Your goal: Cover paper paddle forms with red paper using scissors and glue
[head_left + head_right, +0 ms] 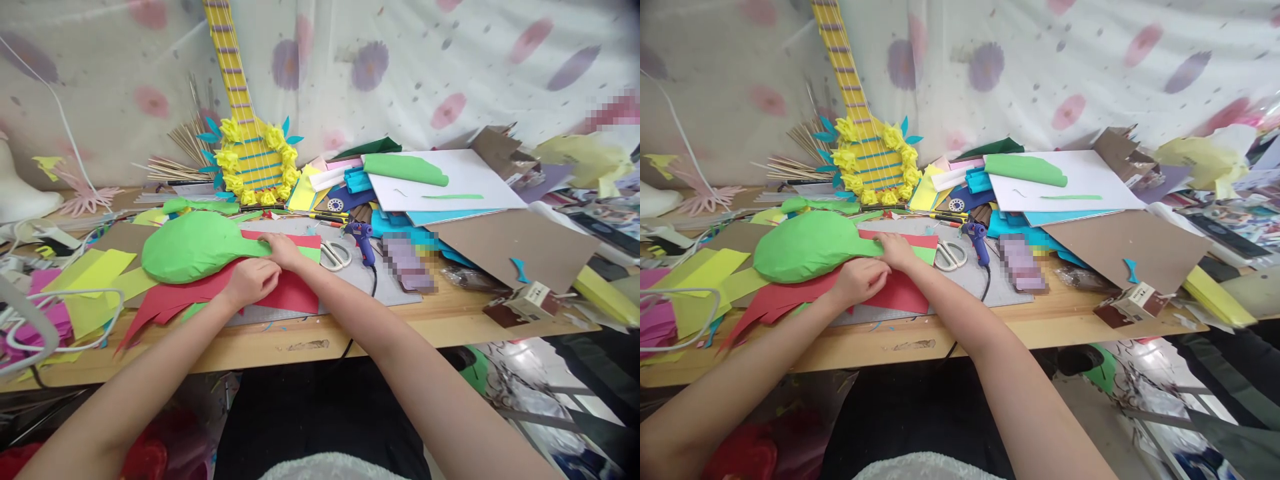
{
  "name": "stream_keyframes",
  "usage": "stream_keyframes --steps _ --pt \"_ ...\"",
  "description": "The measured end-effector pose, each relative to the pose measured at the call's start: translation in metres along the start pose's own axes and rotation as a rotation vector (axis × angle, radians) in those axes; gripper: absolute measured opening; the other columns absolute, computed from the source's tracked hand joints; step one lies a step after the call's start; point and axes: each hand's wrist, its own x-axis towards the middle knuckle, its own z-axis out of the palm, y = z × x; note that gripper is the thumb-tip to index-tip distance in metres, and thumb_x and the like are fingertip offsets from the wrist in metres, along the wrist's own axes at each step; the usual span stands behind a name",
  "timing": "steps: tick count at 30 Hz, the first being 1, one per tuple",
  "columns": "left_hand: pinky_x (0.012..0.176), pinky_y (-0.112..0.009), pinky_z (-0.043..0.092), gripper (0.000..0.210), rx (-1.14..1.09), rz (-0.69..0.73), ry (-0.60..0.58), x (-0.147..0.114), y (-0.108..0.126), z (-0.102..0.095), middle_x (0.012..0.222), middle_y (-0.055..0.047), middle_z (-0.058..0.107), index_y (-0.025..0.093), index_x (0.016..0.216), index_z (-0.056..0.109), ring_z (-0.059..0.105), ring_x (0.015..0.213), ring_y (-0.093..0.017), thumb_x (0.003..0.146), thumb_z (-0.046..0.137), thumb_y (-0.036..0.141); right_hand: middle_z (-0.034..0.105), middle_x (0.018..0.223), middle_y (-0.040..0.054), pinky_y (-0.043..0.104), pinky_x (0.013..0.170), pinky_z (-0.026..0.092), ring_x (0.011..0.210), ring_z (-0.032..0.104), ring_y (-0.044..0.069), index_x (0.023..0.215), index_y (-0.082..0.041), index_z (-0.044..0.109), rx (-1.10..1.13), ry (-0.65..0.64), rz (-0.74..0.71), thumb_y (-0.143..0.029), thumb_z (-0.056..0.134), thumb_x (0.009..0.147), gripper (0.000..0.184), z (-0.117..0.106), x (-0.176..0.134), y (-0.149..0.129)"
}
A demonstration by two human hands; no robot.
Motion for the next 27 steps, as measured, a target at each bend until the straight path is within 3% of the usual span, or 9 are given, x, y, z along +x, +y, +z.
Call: stream_keyframes --steps 4,7,10,15,18,22,27 --pt "0.086 -0.038 0.049 0.029 0.081 -0.273 0.139 0.009 -0.016 -0.002 0.098 -0.010 0.069 0.018 0.095 0.065 0.063 0.095 -0.023 0.092 0.037 0.025 0.059 0.128 0.0112 0.034 0.101 0.041 0.117 0.055 0.019 0.121 -0.014 0.052 0.167 -0.015 -0.076 -0.013 0.057 0.079 0.043 -0.002 0.003 0.004" --pt "0.101 -0.043 0.041 0.035 0.113 -0.336 0.109 0.011 -0.029 0.009 0.122 -0.014 0.062 0.015 0.118 0.058 0.055 0.116 -0.026 0.092 0.038 0.027 0.060 0.128 0.0089 0.029 0.096 0.045 0.113 0.058 0.016 0.124 -0.015 0.051 0.254 0.003 0.006 -0.010 0.052 0.080 0.044 -0.018 -0.002 0.015" --pt "0.105 -0.044 0.038 0.039 0.135 -0.355 0.018 0.006 -0.039 0.021 0.124 -0.015 0.061 0.014 0.120 0.057 0.054 0.118 -0.027 0.093 0.038 0.033 0.063 0.121 0.0130 0.033 0.094 0.046 0.111 0.060 0.020 0.129 -0.012 0.047 0.019 0.064 0.227 -0.003 0.045 0.079 0.051 -0.047 -0.024 0.029" --pt "0.097 -0.043 0.043 0.034 0.156 -0.402 -0.010 0.002 -0.045 0.028 0.109 -0.016 0.066 0.012 0.107 0.063 0.058 0.105 -0.028 0.089 0.040 0.029 0.061 0.116 0.0240 0.040 0.092 0.043 0.112 0.056 0.031 0.120 -0.005 0.052 -0.465 0.030 0.345 -0.004 0.042 0.082 0.039 -0.074 -0.074 0.041" --pt "0.096 -0.045 0.043 0.027 0.187 -0.437 0.049 0.003 -0.046 0.025 0.100 -0.014 0.066 0.014 0.097 0.065 0.058 0.100 -0.028 0.086 0.042 0.023 0.062 0.110 0.0237 0.039 0.086 0.045 0.105 0.058 0.032 0.118 -0.006 0.052 -0.539 -0.007 0.392 -0.008 0.040 0.087 0.034 -0.067 -0.090 0.044" --pt "0.095 -0.045 0.043 0.025 0.225 -0.460 0.161 0.002 -0.042 0.022 0.106 -0.015 0.062 0.016 0.098 0.064 0.055 0.106 -0.029 0.087 0.044 0.027 0.062 0.110 0.0225 0.037 0.084 0.044 0.103 0.059 0.029 0.121 -0.008 0.049 -0.551 0.000 0.408 -0.007 0.036 0.088 0.036 -0.060 -0.088 0.048" --pt "0.092 -0.043 0.044 0.029 0.201 -0.485 0.175 0.002 -0.034 0.017 0.106 -0.014 0.063 0.016 0.100 0.064 0.056 0.104 -0.028 0.091 0.042 0.033 0.059 0.113 0.0233 0.037 0.084 0.044 0.106 0.057 0.031 0.125 -0.008 0.046 -0.521 0.091 0.458 -0.007 0.033 0.090 0.036 -0.075 -0.071 0.042"
